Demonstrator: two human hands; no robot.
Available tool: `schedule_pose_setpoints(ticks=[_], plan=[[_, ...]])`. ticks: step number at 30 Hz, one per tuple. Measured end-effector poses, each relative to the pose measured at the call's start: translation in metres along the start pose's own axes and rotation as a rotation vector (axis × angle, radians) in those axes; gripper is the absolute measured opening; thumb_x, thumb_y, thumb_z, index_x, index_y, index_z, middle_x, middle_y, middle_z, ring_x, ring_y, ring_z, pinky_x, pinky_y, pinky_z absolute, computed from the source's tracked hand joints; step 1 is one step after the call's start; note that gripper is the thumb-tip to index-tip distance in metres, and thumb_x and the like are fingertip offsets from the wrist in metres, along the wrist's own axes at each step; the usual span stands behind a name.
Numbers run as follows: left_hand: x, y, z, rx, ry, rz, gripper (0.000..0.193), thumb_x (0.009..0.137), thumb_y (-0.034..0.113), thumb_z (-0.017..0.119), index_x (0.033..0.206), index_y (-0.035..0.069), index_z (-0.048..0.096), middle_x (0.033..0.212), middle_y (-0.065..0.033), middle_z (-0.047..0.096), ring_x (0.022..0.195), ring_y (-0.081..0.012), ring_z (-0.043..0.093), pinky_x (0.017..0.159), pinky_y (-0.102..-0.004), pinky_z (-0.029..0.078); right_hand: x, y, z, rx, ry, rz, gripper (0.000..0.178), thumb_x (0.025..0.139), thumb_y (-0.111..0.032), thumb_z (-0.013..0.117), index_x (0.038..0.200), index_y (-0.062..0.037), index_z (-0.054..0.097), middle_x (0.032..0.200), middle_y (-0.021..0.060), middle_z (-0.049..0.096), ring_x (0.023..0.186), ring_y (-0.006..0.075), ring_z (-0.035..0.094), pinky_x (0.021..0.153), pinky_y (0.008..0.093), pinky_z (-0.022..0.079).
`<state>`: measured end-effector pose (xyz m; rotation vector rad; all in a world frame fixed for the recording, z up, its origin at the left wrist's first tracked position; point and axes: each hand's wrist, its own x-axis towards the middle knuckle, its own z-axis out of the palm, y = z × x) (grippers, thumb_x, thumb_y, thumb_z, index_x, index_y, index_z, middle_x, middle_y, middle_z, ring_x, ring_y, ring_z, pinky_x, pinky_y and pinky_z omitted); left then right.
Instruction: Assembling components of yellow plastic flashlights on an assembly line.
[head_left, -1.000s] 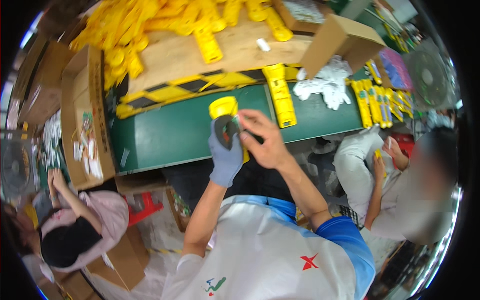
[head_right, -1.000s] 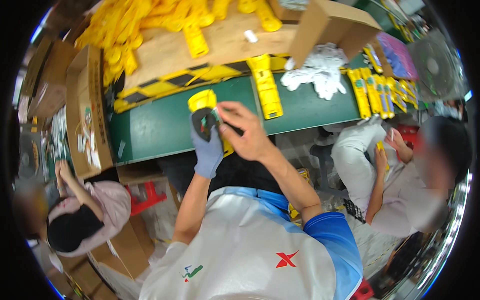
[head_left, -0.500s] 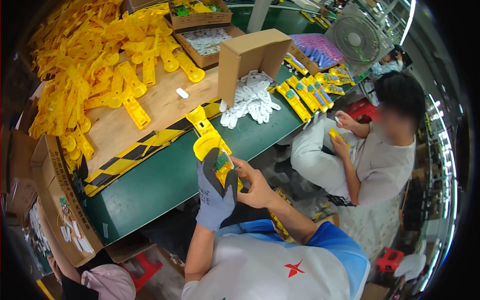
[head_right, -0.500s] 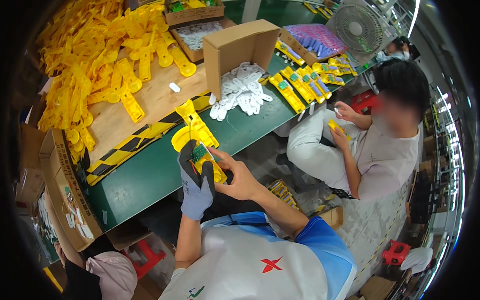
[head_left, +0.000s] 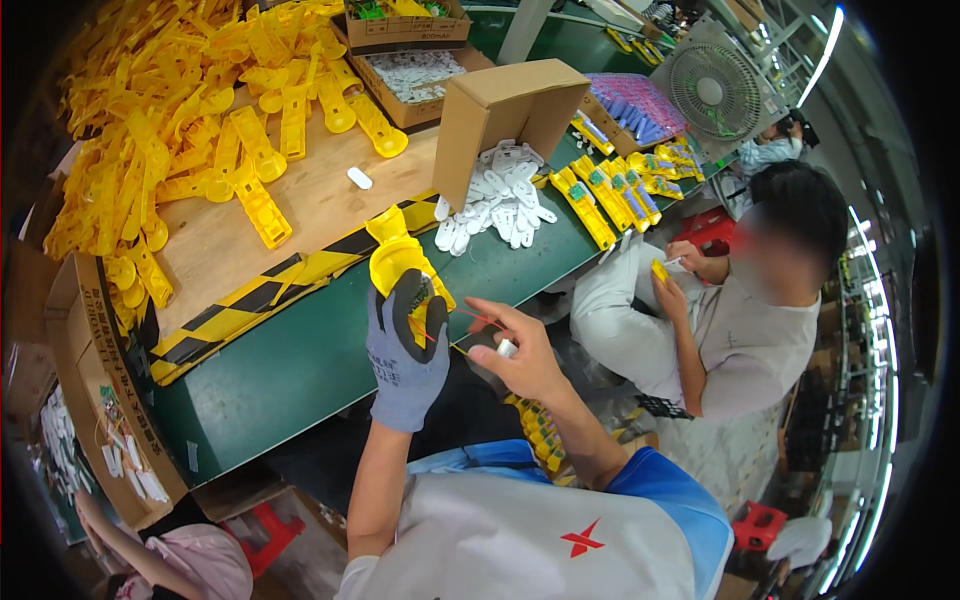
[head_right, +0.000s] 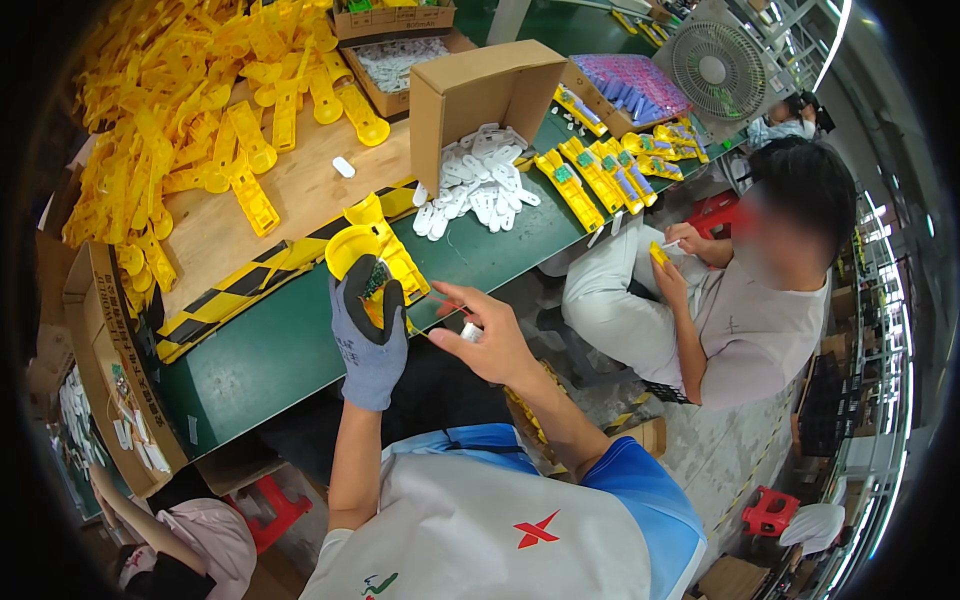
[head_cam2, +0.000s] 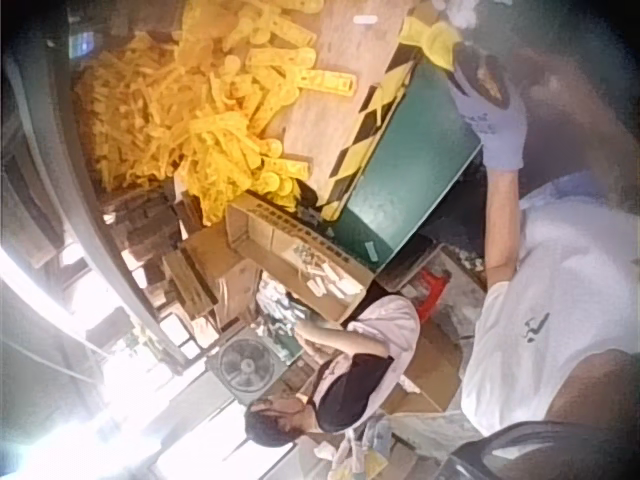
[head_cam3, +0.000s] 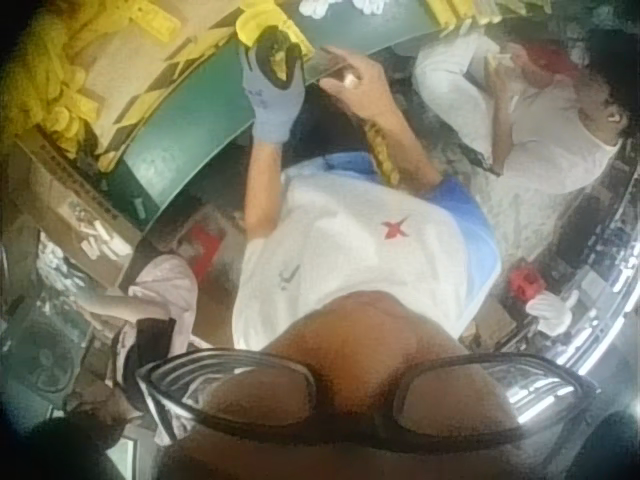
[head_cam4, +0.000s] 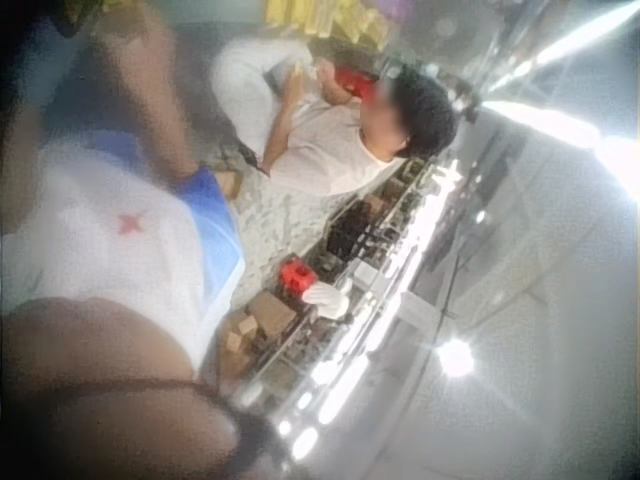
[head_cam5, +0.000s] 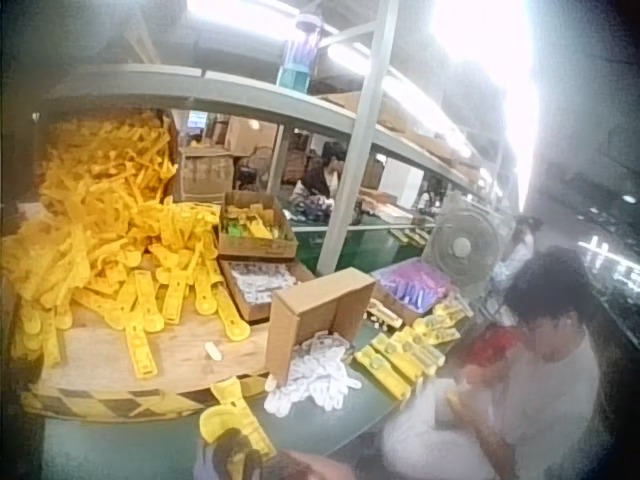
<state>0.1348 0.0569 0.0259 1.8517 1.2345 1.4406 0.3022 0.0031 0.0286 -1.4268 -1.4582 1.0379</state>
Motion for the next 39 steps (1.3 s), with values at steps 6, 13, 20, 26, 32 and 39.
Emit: schedule_pose_setpoints(ticks=[6,13,20,26,32,39], plan=[[0.001,0.026,0.005,-0.189,-0.17,-0.101,0.075,0.081,0.019,0.07,0.144,0.003,0.033,0.131,-0.0284,0.047,0.123,-0.0492,0.045,0.101,-0.0494,0.041,0.006,0.004,0.006,-0.365,0.084,-0.215,0.067,0.07,-0.024,0.084,0.128,-0.0021,0.058,0.103,0.0147,0.069,0.079,0.017,0.067,0.072,0.0287,0.052],[0.001,0.028,0.015,-0.322,-0.233,0.062,0.088,0.076,0.021,0.076,0.149,0.006,0.028,0.148,-0.0306,0.029,0.134,-0.0516,0.033,0.107,-0.0515,0.037,0.01,0.038,-0.048,-0.338,0.498,-0.082,0.057,0.074,-0.022,0.082,0.12,0.0052,0.062,0.102,0.0152,0.072,0.093,0.0196,0.069,0.082,0.0304,0.052],[-0.002,-0.029,0.017,0.563,-0.237,-0.009,0.083,0.075,0.033,0.076,0.145,0.01,0.038,0.147,-0.024,0.034,0.135,-0.045,0.031,0.112,-0.0552,0.025,0.056,0.091,-0.207,-0.697,0.766,0.023,0.056,0.077,-0.034,0.079,0.115,0.0047,0.066,0.105,0.0208,0.071,0.098,0.0261,0.069,0.088,0.0335,0.05],[-0.015,-0.038,0.014,0.577,-0.338,-0.064,0.077,0.076,0.034,0.075,0.142,0.011,0.042,0.143,-0.023,0.038,0.134,-0.045,0.03,0.113,-0.0569,0.022,0.085,0.106,-0.223,-0.897,0.734,0.014,0.052,0.08,-0.036,0.077,0.114,0.0024,0.068,0.108,0.0224,0.069,0.102,0.031,0.067,0.091,0.0354,0.049],[-0.028,-0.03,-0.009,0.602,-0.354,-0.045,0.073,0.075,0.034,0.076,0.137,0.01,0.046,0.14,-0.0211,0.041,0.132,-0.0441,0.033,0.112,-0.0567,0.024,0.072,0.113,-0.233,-0.765,0.863,-0.023,0.051,0.081,-0.035,0.077,0.115,0.0013,0.067,0.107,0.0193,0.069,0.102,0.0306,0.066,0.091,0.0369,0.048],[-0.04,-0.041,-0.032,0.47,-0.18,-0.142,0.061,0.072,0.029,0.081,0.119,0.004,0.05,0.131,-0.0219,0.046,0.123,-0.0442,0.041,0.105,-0.0527,0.034,0.043,0.114,-0.184,-0.922,1.002,-0.158,0.03,0.088,-0.02,0.07,0.109,0.0013,0.068,0.109,0.0172,0.068,0.104,0.0297,0.062,0.096,0.0386,0.044]])
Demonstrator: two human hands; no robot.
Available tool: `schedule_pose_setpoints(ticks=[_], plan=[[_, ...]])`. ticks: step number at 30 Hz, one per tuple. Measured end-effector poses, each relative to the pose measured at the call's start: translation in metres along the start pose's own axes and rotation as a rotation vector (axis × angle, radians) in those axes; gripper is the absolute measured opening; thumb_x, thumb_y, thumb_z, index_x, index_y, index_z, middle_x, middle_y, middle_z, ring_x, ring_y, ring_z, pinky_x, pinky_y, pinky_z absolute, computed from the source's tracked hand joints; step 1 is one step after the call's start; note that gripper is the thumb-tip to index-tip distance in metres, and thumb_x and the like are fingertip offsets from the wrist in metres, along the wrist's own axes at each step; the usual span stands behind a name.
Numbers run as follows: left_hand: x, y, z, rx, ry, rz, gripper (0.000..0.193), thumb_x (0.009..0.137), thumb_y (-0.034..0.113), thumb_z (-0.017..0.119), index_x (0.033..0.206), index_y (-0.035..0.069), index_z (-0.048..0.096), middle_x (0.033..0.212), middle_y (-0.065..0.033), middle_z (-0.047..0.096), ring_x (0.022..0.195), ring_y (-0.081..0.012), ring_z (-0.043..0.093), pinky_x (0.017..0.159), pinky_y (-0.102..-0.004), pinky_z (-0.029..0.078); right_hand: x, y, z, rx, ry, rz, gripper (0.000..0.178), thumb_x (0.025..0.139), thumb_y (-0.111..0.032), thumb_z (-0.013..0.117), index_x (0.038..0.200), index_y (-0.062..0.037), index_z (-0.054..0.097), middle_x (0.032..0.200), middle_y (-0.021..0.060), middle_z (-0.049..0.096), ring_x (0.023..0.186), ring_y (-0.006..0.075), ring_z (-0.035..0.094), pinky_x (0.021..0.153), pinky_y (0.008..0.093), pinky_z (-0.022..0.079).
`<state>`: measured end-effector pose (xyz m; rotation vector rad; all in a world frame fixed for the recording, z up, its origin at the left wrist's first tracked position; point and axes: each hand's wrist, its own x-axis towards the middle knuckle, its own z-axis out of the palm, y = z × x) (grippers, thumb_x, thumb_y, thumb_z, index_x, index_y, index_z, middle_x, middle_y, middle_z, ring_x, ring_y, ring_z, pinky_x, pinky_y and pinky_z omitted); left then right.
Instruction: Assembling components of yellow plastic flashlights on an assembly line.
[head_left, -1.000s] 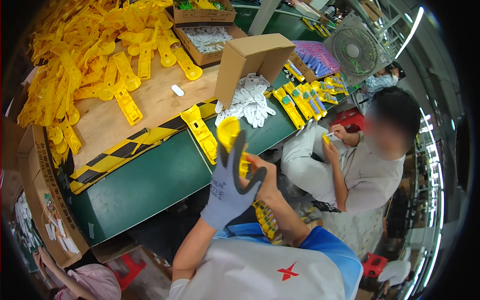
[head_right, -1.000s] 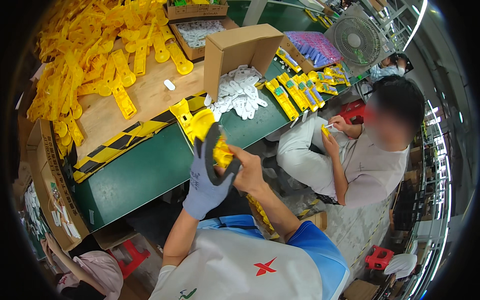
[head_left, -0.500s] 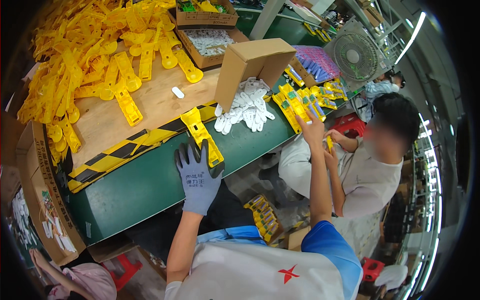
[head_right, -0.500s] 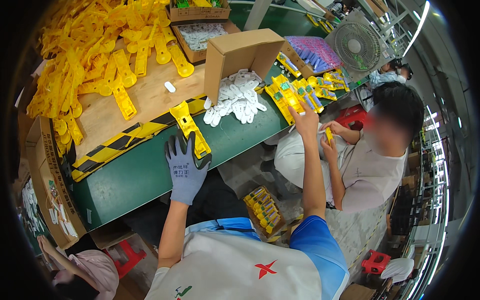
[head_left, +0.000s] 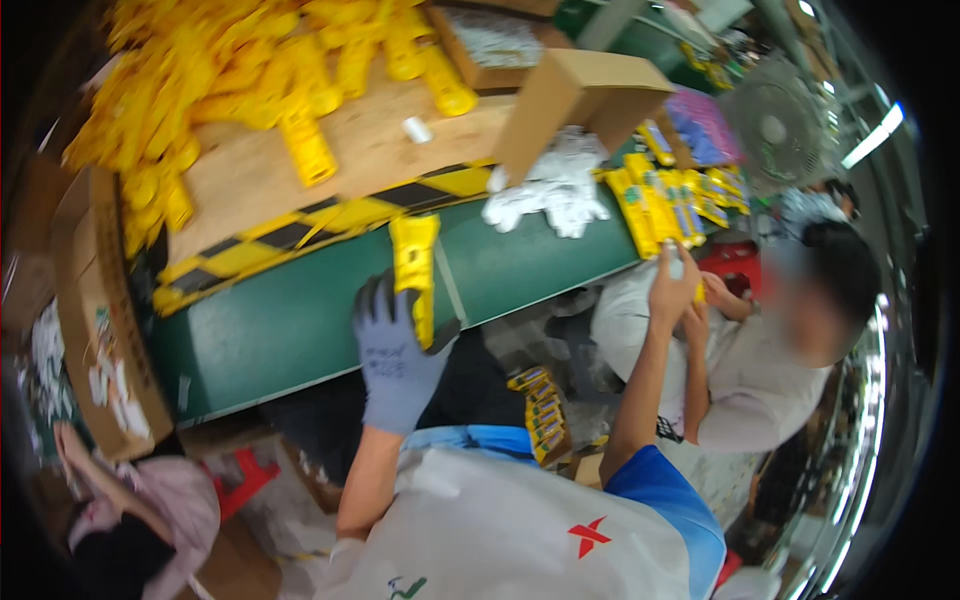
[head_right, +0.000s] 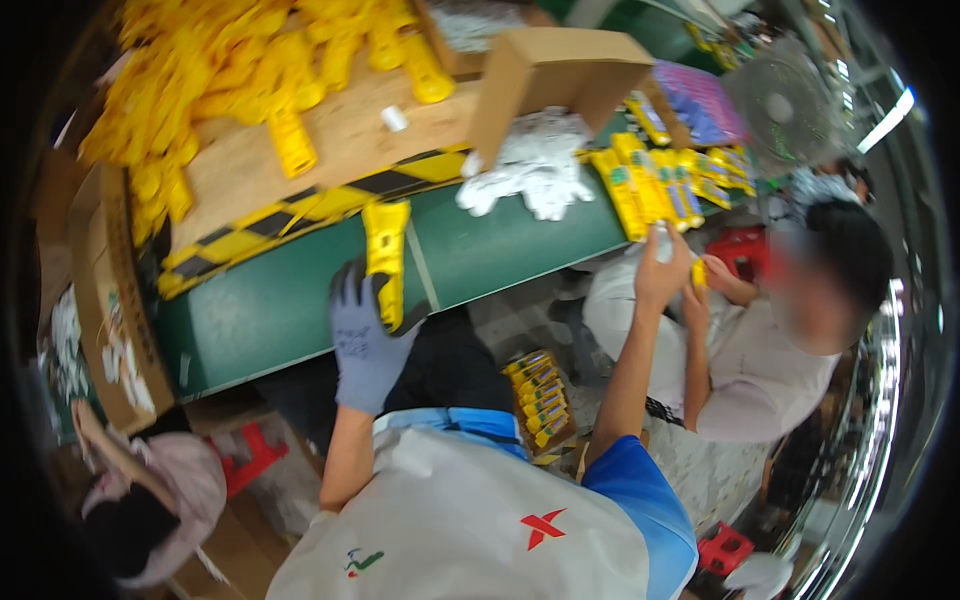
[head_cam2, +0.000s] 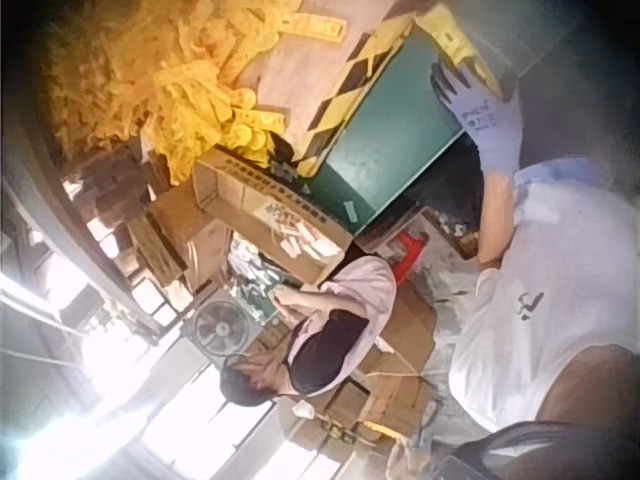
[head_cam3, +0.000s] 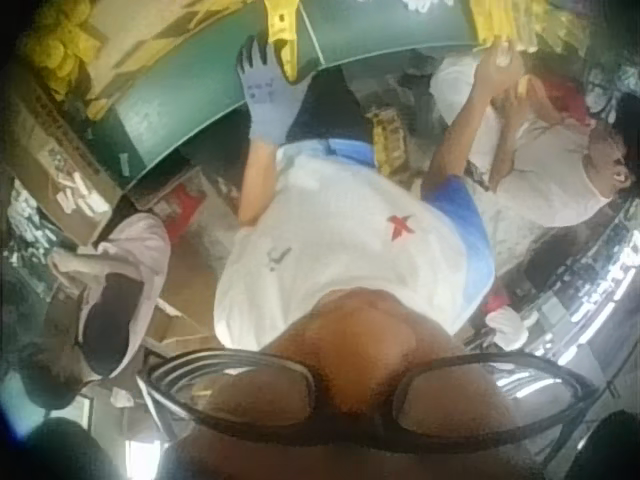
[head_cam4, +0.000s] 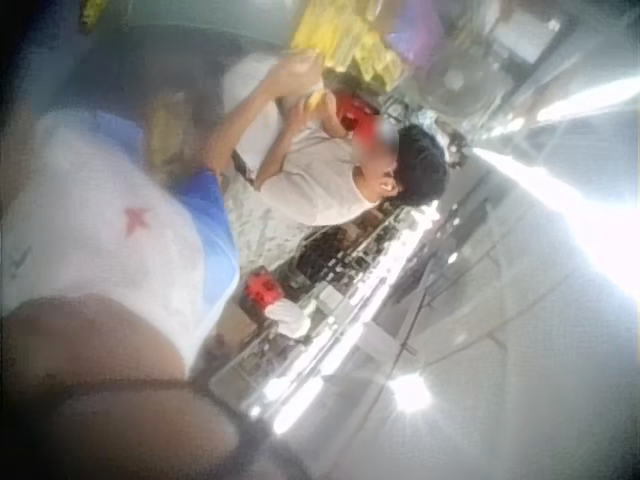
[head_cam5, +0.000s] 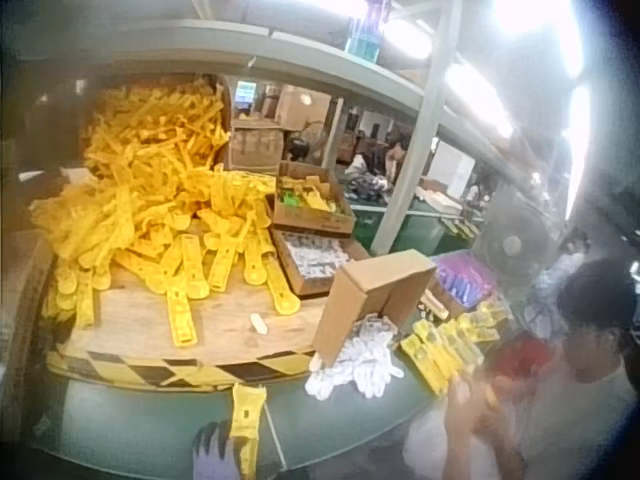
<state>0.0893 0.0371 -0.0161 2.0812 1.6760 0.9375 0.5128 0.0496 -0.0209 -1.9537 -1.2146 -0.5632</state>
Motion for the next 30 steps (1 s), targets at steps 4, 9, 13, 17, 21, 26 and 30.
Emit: schedule_pose_setpoints(ticks=[4,9,13,17,21,26,30], plan=[[-0.005,-0.006,0.003,-0.005,0.145,0.002,0.054,0.073,0.015,0.077,0.119,0.003,0.05,0.128,-0.021,0.05,0.118,-0.041,0.047,0.102,-0.0494,0.039,-0.062,-0.092,0.0,0.312,-0.092,-0.021,0.016,0.088,-0.008,0.067,0.102,-0.0007,0.07,0.098,0.0125,0.07,0.094,0.0249,0.064,0.088,0.0347,0.047],[-0.027,-0.006,-0.01,-0.189,0.264,-0.062,0.063,0.075,0.006,0.075,0.13,0.0,0.045,0.126,-0.021,0.054,0.111,-0.0402,0.057,0.092,-0.0423,0.049,-0.119,-0.228,-0.011,0.964,-0.837,0.16,0.035,0.09,-0.012,0.064,0.122,0.0001,0.062,0.098,0.0119,0.07,0.088,0.0158,0.065,0.079,0.0286,0.05],[-0.045,0.003,-0.016,-0.291,0.24,-0.099,0.085,0.072,0.011,0.081,0.141,-0.003,0.033,0.133,-0.0188,0.049,0.115,-0.0329,0.056,0.095,-0.0375,0.048,-0.138,-0.282,-0.007,1.354,-1.011,0.241,0.038,0.093,-0.013,0.061,0.127,0.0023,0.057,0.101,0.0103,0.068,0.091,0.0144,0.064,0.083,0.0287,0.049],[-0.046,0.007,-0.016,-0.978,0.383,-0.264,0.081,0.076,0.009,0.077,0.143,0.001,0.032,0.134,-0.0115,0.046,0.116,-0.0224,0.053,0.096,-0.0349,0.045,-0.12,-0.308,-0.007,1.24,-0.997,-0.069,0.028,0.092,-0.015,0.063,0.114,0.0034,0.064,0.096,0.0139,0.068,0.087,0.0215,0.065,0.08,0.0317,0.05],[-0.063,-0.019,-0.038,-1.239,0.289,-0.558,0.059,0.084,0.0,0.063,0.139,0.001,0.04,0.121,-0.0074,0.056,0.107,-0.0159,0.056,0.092,-0.0287,0.046,-0.115,-0.331,-0.004,1.211,-1.11,-0.298,0.027,0.091,-0.02,0.065,0.109,0.0011,0.067,0.092,0.0155,0.068,0.085,0.0276,0.064,0.077,0.0364,0.05],[-0.069,-0.022,-0.048,-1.336,0.334,-0.649,0.045,0.09,0.005,0.064,0.132,0.0,0.047,0.116,-0.0101,0.06,0.104,-0.0164,0.058,0.089,-0.0306,0.048,-0.121,-0.336,0.002,1.215,-1.245,-0.196,0.027,0.091,-0.014,0.066,0.113,0.0024,0.065,0.095,0.0097,0.068,0.08,0.0138,0.065,0.071,0.0268,0.052],[-0.073,-0.04,-0.033,-0.892,0.25,-0.433,0.045,0.093,0.019,0.064,0.13,-0.003,0.049,0.116,-0.0191,0.06,0.109,-0.0275,0.059,0.093,-0.0367,0.046,-0.145,-0.318,0.015,1.302,-1.404,0.03,0.025,0.097,-0.011,0.058,0.115,0.0045,0.061,0.099,0.0077,0.067,0.086,0.0095,0.061,0.072,0.0223,0.049]])
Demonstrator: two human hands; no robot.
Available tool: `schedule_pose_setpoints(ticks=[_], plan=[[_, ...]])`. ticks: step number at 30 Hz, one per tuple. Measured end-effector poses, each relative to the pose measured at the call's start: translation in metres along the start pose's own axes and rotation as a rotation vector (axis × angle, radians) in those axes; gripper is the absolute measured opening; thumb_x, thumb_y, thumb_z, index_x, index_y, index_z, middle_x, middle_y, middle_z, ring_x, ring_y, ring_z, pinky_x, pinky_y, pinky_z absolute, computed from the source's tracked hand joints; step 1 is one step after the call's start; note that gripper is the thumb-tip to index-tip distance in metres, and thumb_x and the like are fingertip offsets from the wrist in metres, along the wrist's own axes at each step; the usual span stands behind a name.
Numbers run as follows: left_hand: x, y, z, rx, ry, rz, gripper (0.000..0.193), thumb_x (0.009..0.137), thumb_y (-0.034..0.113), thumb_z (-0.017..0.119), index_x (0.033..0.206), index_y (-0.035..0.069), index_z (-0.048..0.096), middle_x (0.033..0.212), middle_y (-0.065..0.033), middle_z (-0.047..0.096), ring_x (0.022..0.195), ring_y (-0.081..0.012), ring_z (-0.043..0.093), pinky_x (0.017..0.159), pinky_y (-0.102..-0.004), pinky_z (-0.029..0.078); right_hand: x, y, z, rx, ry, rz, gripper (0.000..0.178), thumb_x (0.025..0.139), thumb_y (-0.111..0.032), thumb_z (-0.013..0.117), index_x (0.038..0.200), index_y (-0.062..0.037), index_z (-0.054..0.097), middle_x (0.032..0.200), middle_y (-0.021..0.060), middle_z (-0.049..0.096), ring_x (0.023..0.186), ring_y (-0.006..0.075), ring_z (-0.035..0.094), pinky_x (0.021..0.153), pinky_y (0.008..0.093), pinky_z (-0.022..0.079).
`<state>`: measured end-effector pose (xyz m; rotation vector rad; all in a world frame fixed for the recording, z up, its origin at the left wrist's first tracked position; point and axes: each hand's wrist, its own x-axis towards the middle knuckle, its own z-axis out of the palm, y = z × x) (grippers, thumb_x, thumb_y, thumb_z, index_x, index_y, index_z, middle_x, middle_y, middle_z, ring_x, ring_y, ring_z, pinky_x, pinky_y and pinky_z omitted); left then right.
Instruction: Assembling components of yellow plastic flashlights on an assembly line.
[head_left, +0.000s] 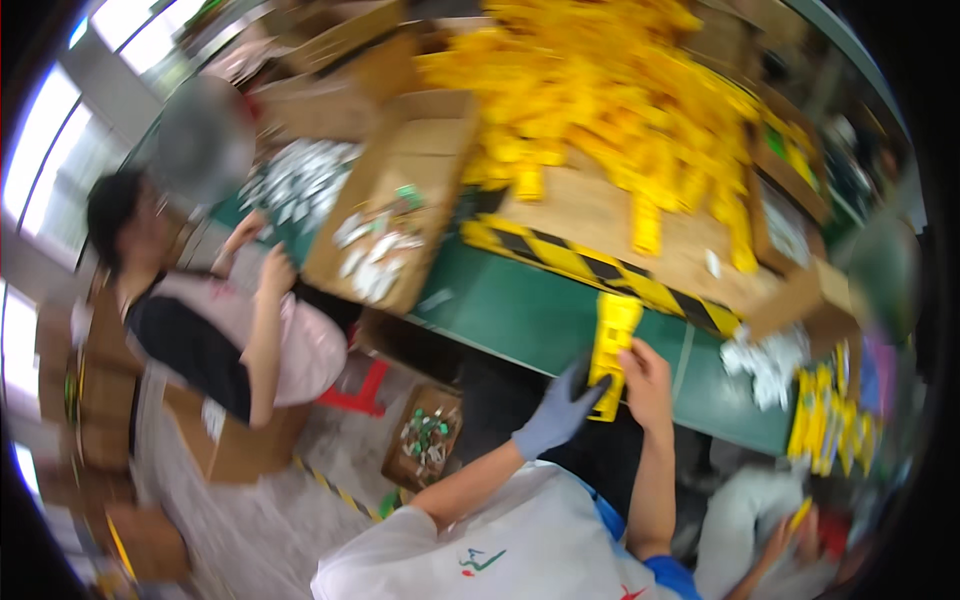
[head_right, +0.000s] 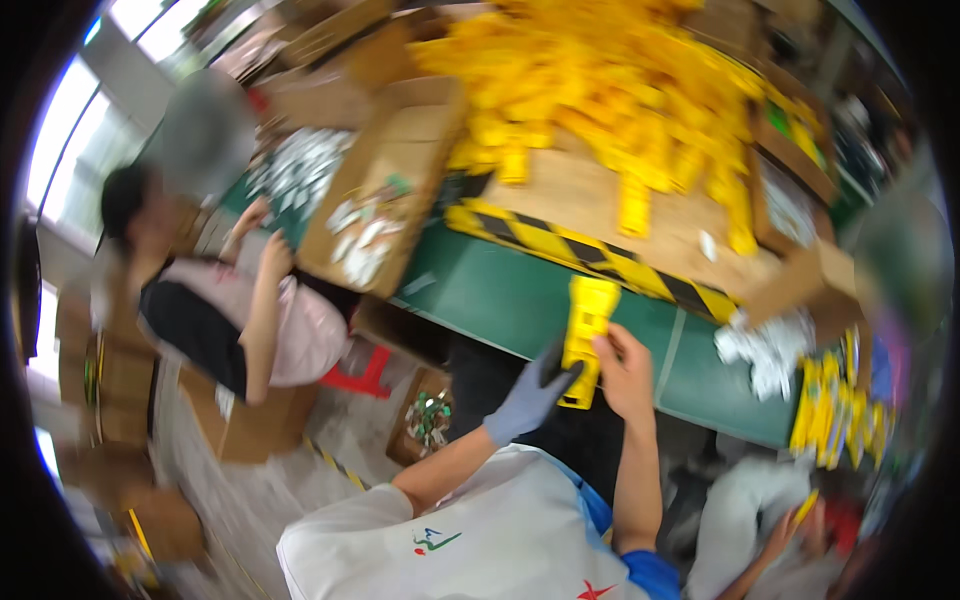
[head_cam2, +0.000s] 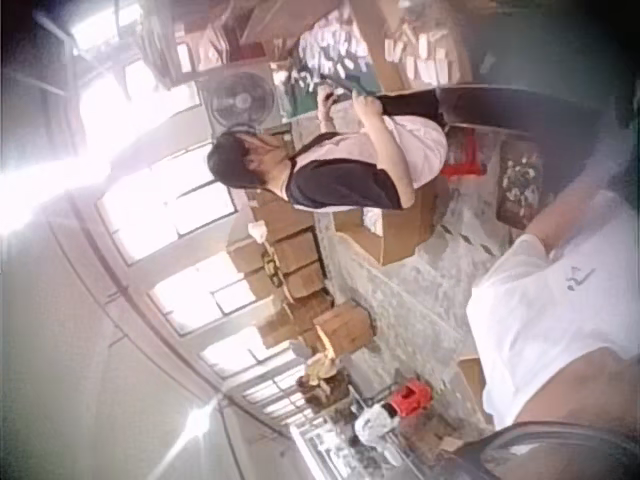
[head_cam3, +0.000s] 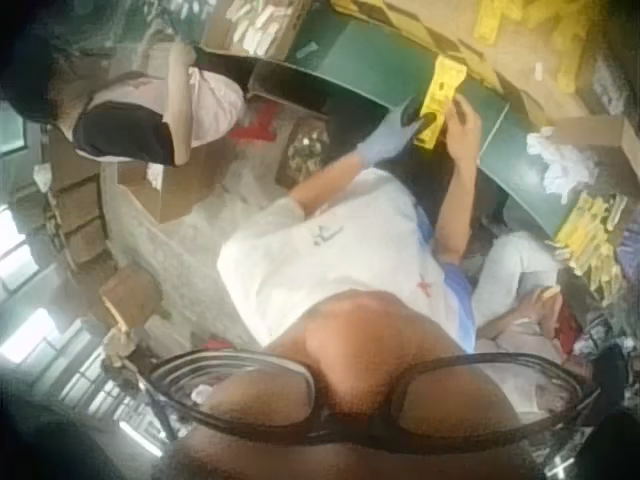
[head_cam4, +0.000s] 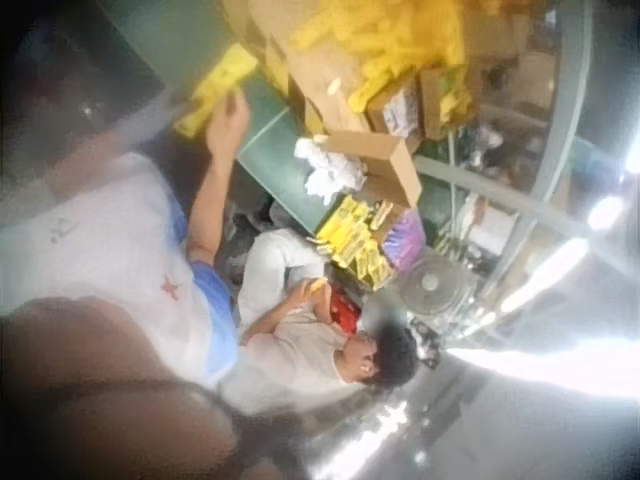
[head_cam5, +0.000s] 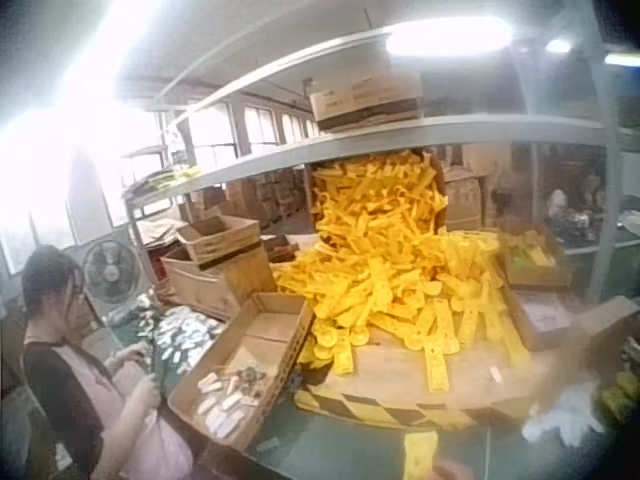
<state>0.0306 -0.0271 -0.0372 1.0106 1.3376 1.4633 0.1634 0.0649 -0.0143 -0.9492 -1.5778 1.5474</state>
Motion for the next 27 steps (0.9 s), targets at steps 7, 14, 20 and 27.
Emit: schedule_pose_setpoints(ticks=[7,14,20,27], plan=[[0.042,0.139,-0.171,0.787,0.396,0.35,0.07,0.079,0.025,0.073,0.139,0.006,0.045,0.12,-0.0196,0.06,0.114,-0.0371,0.057,0.101,-0.0424,0.044,0.006,0.024,-0.007,0.33,0.162,-0.01,0.019,0.098,-0.01,0.057,0.11,0.0024,0.062,0.093,0.0038,0.068,0.076,0.0057,0.062,0.064,0.0186,0.048],[0.172,0.139,-0.346,1.342,0.009,-0.285,0.124,0.062,0.069,0.076,0.156,0.029,0.005,0.157,-0.0316,0.003,0.142,-0.0558,0.004,0.117,-0.0557,0.016,0.014,0.022,-0.014,0.272,0.269,-0.004,0.018,0.097,-0.011,0.059,0.108,0.0021,0.063,0.092,0.003,0.068,0.077,0.005,0.061,0.064,0.019,0.046],[0.204,0.1,-0.348,1.273,-0.023,-0.196,0.107,0.063,0.063,0.079,0.151,0.023,0.032,0.147,-0.0301,0.035,0.138,-0.047,0.031,0.113,-0.0488,0.029,0.012,0.022,-0.013,0.174,0.25,-0.025,0.018,0.095,-0.009,0.061,0.108,0.0028,0.063,0.091,0.0029,0.067,0.076,0.0059,0.06,0.064,0.0201,0.045],[0.221,0.111,-0.379,1.14,0.318,-0.039,0.042,0.067,0.022,0.08,0.105,0.006,0.071,0.095,-0.018,0.071,0.088,-0.0286,0.068,0.082,-0.0366,0.053,0.009,0.026,-0.011,0.188,0.236,-0.072,0.017,0.095,-0.008,0.061,0.107,0.0038,0.063,0.091,0.0038,0.067,0.081,0.0068,0.06,0.072,0.0206,0.047]])
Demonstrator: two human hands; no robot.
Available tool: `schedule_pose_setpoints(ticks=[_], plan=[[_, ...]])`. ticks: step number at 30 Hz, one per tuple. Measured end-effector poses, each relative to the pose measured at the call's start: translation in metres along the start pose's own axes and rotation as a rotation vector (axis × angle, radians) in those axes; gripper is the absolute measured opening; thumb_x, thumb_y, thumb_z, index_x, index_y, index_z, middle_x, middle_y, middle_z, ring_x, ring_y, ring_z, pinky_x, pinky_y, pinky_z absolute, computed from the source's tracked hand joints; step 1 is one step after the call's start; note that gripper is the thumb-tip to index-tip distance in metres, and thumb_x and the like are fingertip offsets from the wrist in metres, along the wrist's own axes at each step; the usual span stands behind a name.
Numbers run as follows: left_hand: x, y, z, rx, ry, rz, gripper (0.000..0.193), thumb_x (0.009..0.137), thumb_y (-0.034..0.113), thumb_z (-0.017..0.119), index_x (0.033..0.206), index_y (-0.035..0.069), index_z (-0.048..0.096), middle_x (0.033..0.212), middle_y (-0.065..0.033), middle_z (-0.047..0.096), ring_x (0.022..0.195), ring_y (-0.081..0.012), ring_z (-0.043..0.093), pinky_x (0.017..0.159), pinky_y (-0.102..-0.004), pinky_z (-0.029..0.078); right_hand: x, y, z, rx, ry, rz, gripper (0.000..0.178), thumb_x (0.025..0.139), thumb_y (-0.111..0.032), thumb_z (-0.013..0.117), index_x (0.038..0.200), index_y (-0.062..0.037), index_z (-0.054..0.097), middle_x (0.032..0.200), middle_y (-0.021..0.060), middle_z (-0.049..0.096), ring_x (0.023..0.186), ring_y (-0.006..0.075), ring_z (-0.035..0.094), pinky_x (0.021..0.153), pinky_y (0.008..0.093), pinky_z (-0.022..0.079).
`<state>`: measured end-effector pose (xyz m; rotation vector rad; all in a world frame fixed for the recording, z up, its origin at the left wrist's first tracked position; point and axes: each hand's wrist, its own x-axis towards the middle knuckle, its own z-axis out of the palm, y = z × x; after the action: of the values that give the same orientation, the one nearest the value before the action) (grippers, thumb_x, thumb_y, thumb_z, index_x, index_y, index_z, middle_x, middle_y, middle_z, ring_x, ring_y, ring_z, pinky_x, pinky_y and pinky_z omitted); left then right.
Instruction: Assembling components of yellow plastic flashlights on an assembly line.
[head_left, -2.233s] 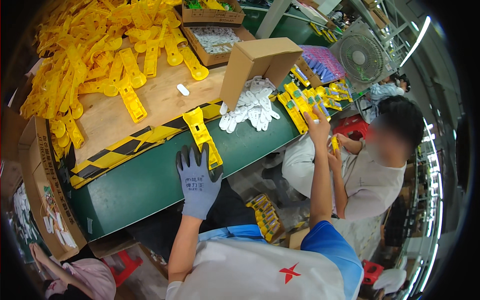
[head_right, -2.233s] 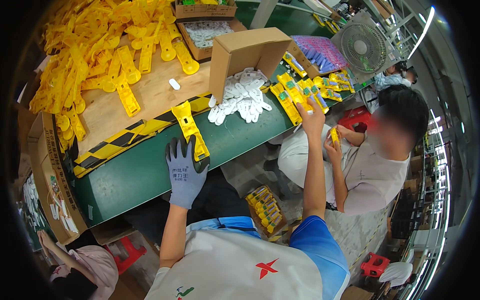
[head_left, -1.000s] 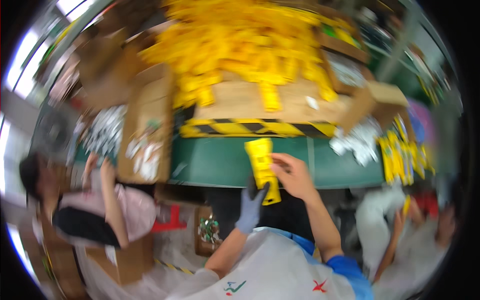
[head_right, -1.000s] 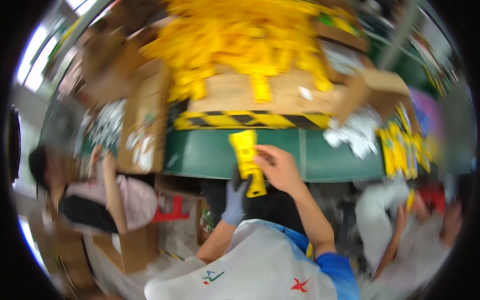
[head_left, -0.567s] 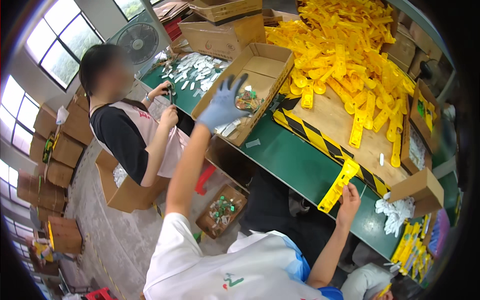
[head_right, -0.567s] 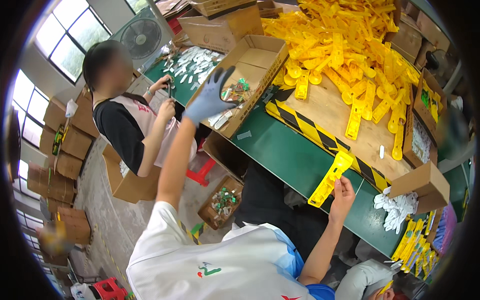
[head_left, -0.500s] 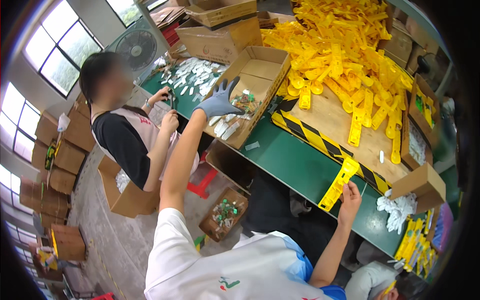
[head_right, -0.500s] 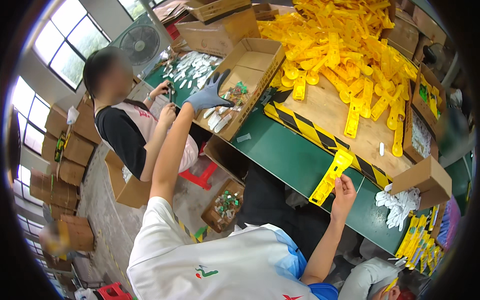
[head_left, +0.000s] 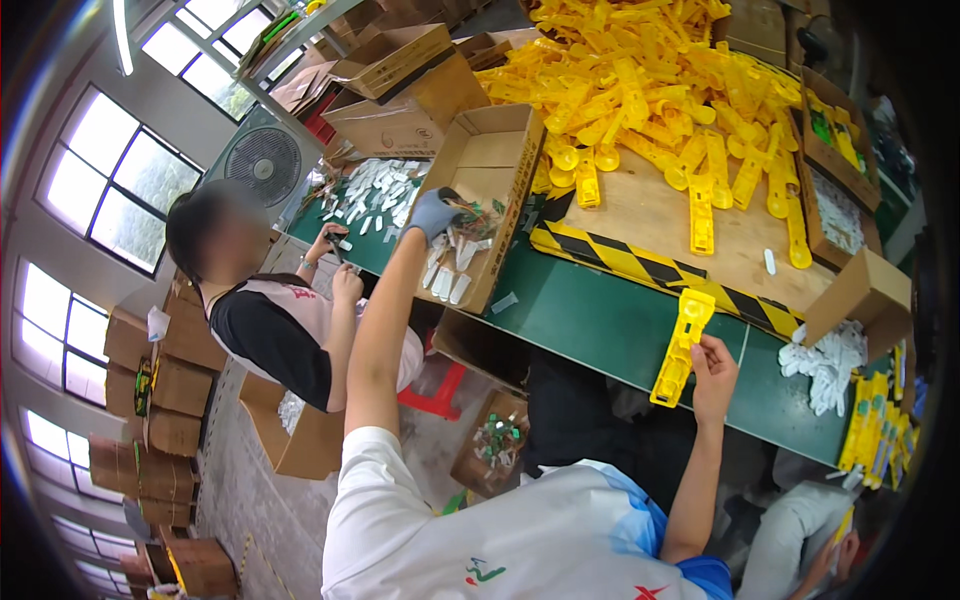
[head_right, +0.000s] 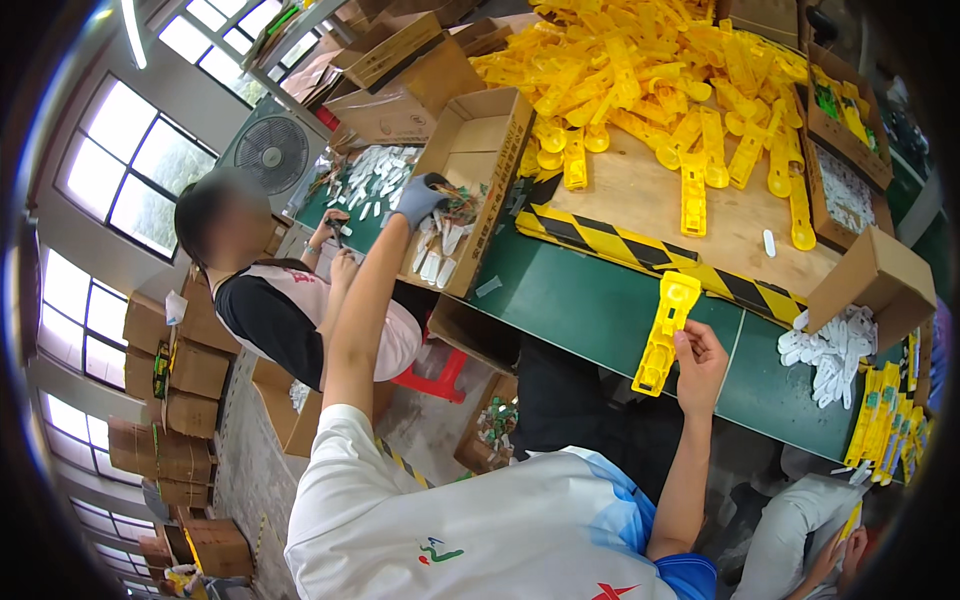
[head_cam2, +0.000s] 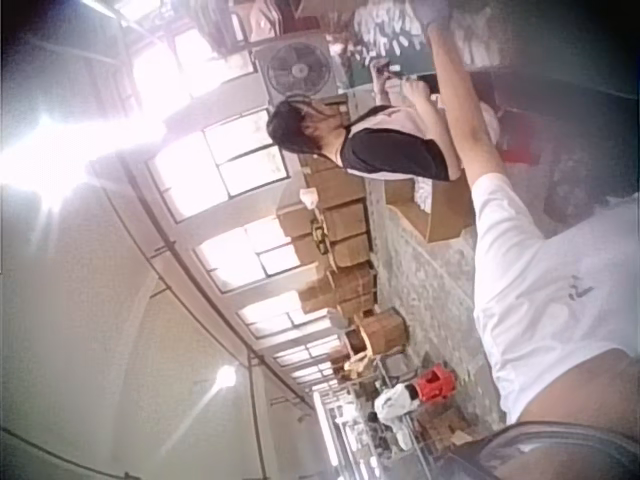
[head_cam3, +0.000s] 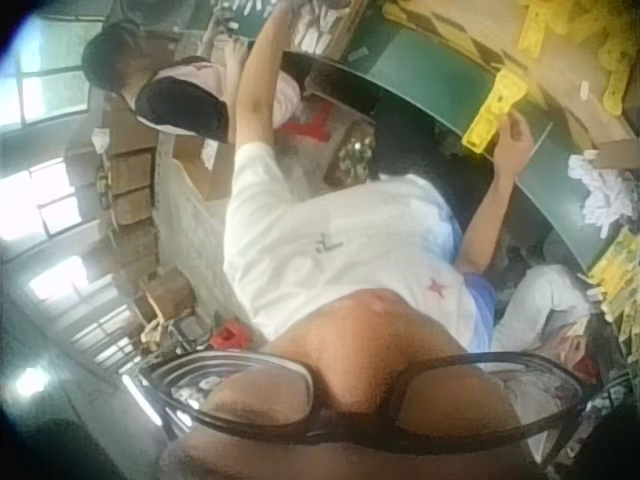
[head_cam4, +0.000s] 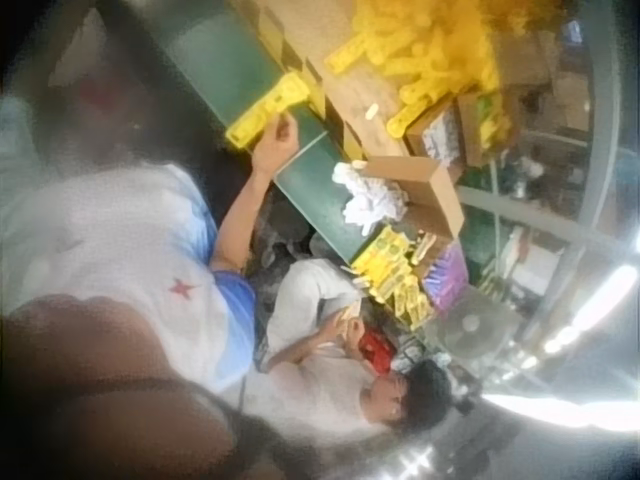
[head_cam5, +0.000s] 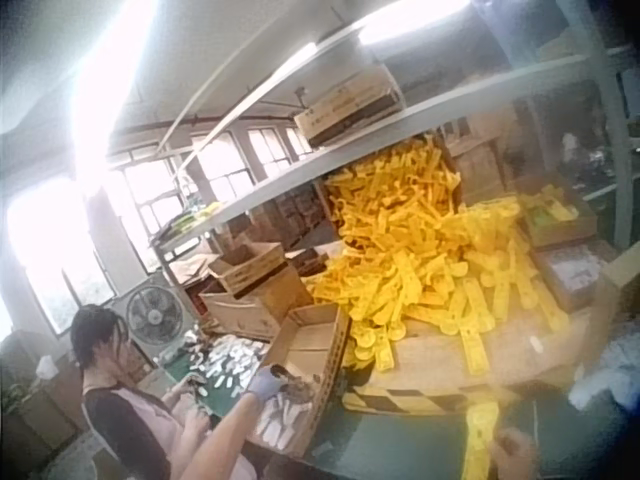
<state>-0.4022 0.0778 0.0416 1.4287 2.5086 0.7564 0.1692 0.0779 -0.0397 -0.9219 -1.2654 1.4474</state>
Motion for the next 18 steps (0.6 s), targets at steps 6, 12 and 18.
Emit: schedule_pose_setpoints(ticks=[6,12,18], plan=[[0.001,0.055,-0.045,-0.391,0.005,0.089,0.041,0.07,0.012,0.08,0.106,-0.005,0.069,0.095,-0.0101,0.071,0.08,-0.0153,0.065,0.072,-0.0268,0.052,-0.003,-0.002,-0.004,0.017,-0.02,-0.015,0.017,0.095,-0.006,0.061,0.107,0.0044,0.062,0.095,0.0053,0.067,0.086,0.0085,0.062,0.079,0.0219,0.048],[-0.015,0.167,-0.096,-0.58,0.02,0.289,0.028,0.083,-0.004,0.065,0.111,-0.006,0.062,0.102,-0.0107,0.068,0.093,-0.0179,0.067,0.085,-0.0282,0.055,-0.001,-0.004,-0.003,0.075,-0.036,0.003,0.016,0.094,-0.005,0.062,0.107,0.0046,0.062,0.095,0.0055,0.067,0.085,0.0084,0.062,0.079,0.0216,0.048],[-0.035,0.297,-0.071,-0.858,-0.061,0.548,0.029,0.079,-0.005,0.069,0.107,-0.007,0.064,0.098,-0.0061,0.069,0.086,-0.01,0.063,0.079,-0.0229,0.052,-0.005,-0.005,-0.007,0.069,-0.002,-0.003,0.016,0.093,-0.004,0.063,0.107,0.004,0.063,0.093,0.0044,0.066,0.084,0.0076,0.061,0.078,0.0211,0.048]])
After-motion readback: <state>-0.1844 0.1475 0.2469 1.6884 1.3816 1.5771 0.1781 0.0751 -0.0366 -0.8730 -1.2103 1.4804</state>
